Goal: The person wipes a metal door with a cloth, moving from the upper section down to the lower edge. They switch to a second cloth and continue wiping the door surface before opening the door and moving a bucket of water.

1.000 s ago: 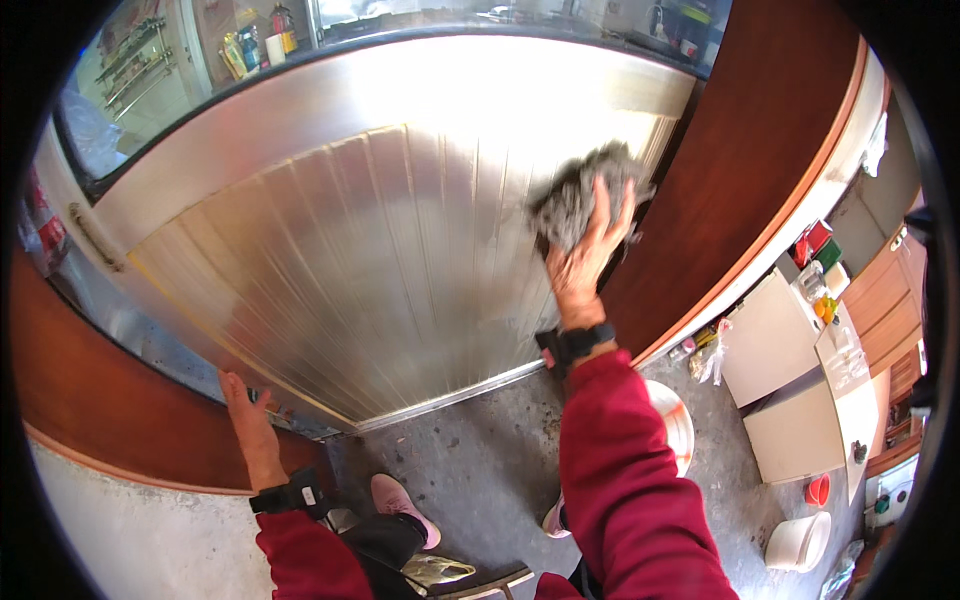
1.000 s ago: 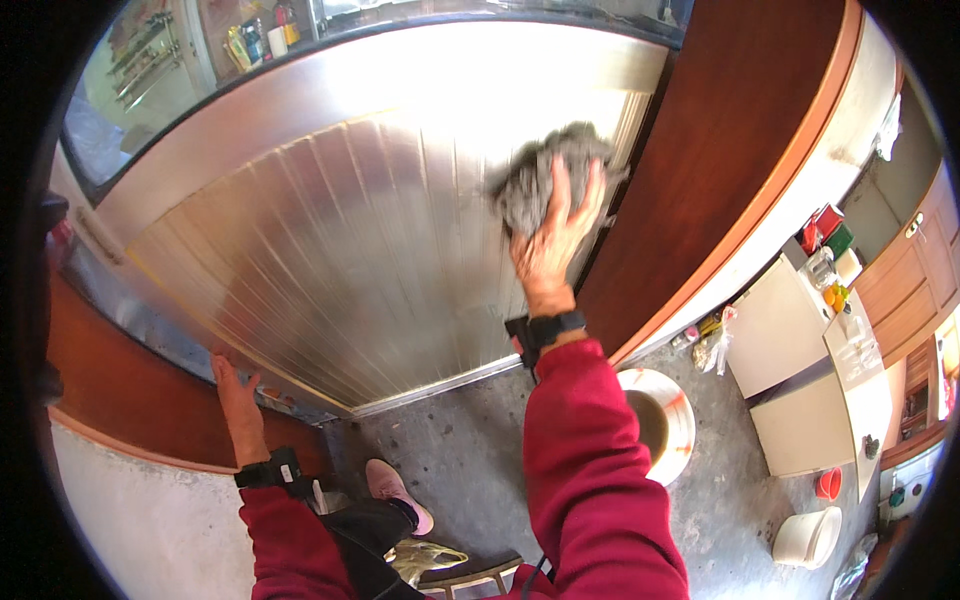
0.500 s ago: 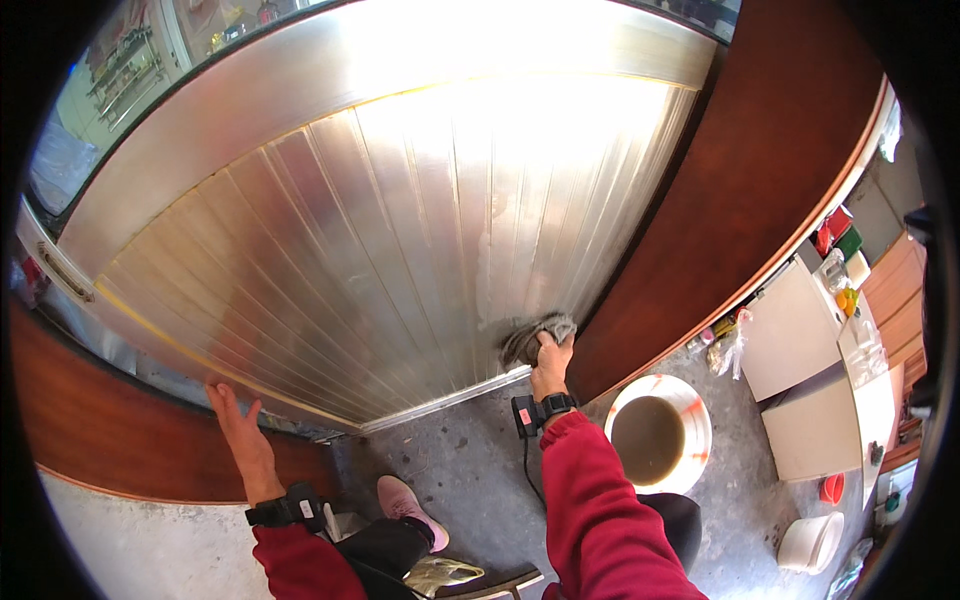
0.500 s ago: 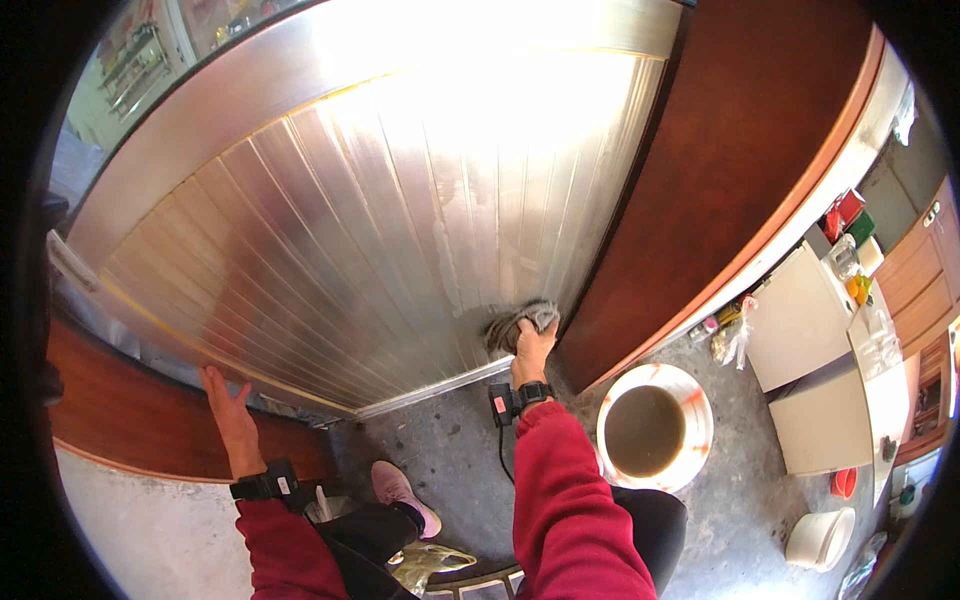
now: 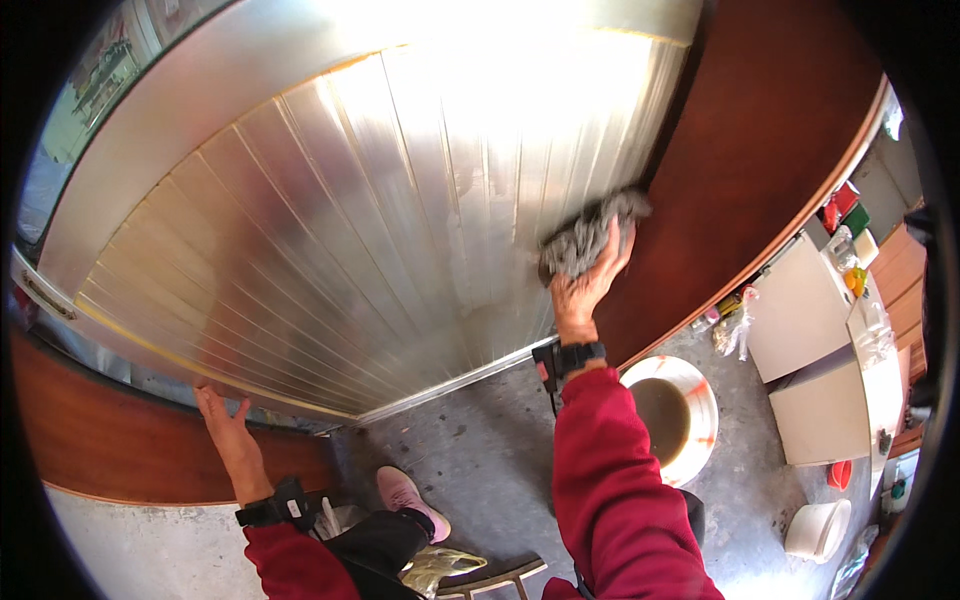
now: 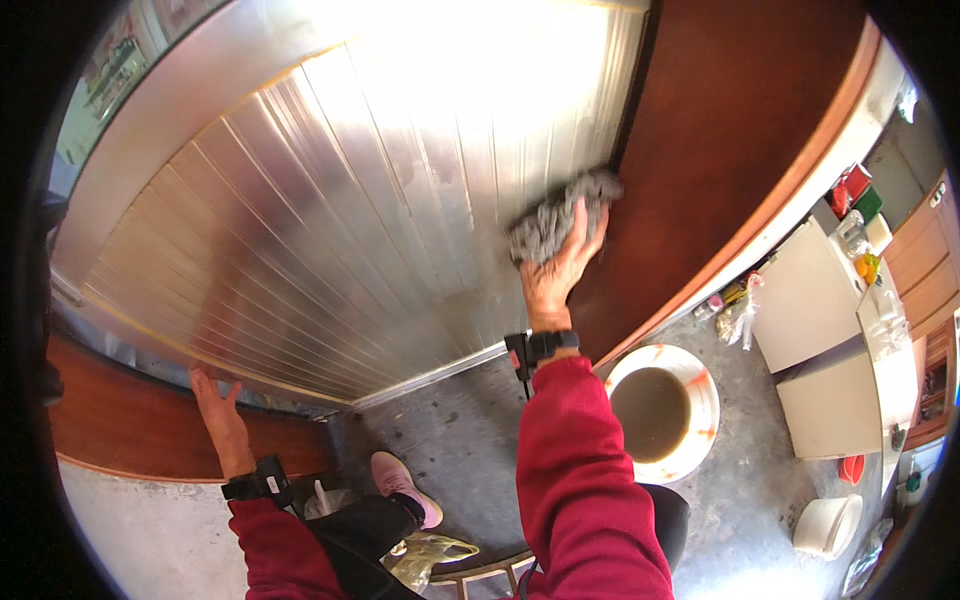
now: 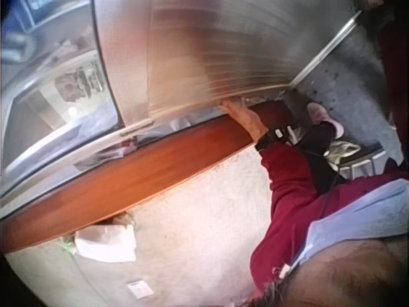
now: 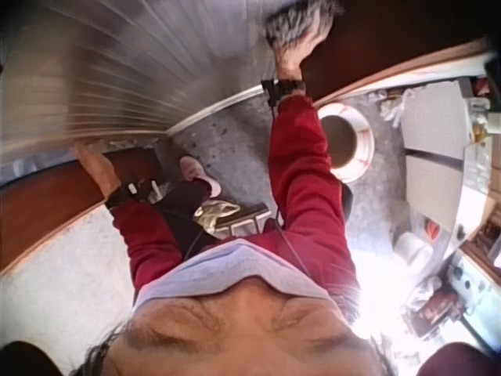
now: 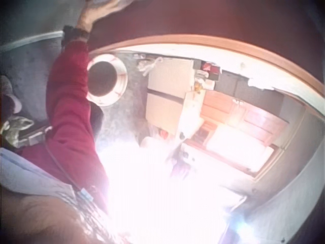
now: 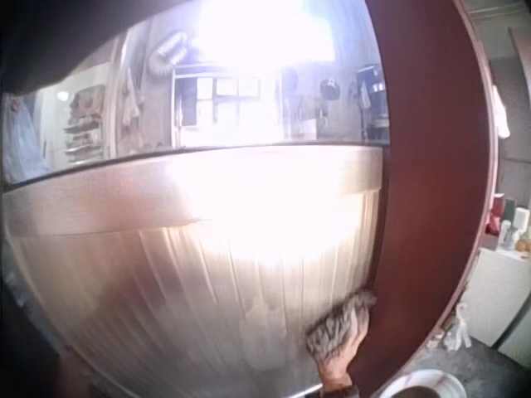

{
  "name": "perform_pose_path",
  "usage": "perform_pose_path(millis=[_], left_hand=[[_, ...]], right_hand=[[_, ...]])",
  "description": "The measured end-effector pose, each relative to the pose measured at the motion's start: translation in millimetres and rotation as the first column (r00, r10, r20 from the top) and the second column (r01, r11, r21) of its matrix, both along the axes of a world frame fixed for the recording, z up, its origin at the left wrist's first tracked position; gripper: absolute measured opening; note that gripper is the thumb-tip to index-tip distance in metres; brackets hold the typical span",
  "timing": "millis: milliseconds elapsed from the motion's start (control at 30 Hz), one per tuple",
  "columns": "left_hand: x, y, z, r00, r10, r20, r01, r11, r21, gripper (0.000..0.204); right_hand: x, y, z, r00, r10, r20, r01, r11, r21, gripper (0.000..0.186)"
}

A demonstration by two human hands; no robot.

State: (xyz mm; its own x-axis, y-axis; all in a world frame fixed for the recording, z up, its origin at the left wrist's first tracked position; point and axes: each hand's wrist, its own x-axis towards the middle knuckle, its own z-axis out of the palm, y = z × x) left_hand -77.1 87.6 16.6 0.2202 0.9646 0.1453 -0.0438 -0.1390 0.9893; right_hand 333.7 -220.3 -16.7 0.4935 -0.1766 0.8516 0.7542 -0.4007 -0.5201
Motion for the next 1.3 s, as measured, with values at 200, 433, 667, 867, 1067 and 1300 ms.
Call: perform_pose_path(millis=[200,433,667,867,1067,1300], left_hand=[[-5,-6,4,0.998,-0.057,-0.008,0.057,0.998,0.032,0.074],[-4,0,-2,1.000,0.029,0.008,-0.029,0.999,0.017,0.077],[1,-7,6,1.000,-0.008,0.027,0.008,1.000,-0.001,0.079],[-2,-11,12,0.990,-0.123,0.067,0.123,0.992,0.005,0.077],[1,-11,8,1.000,-0.006,0.007,0.006,1.000,0.007,0.070],[4,-9,8,0.999,0.018,0.046,-0.017,1.000,-0.018,0.074]], right_hand=[[-12,20,-200,0.844,-0.046,-0.535,0.173,0.966,0.190,0.058],[-80,45,-187,0.545,0.624,-0.560,-0.066,0.698,0.713,0.058],[-101,65,67,0.940,0.336,-0.061,-0.321,0.930,0.179,0.079],[-110,102,28,0.975,0.222,0.017,-0.223,0.971,0.090,0.076],[-162,106,-191,0.787,0.225,-0.575,-0.121,0.969,0.214,0.078],[-159,94,-122,0.752,0.347,-0.561,-0.206,0.932,0.299,0.077]])
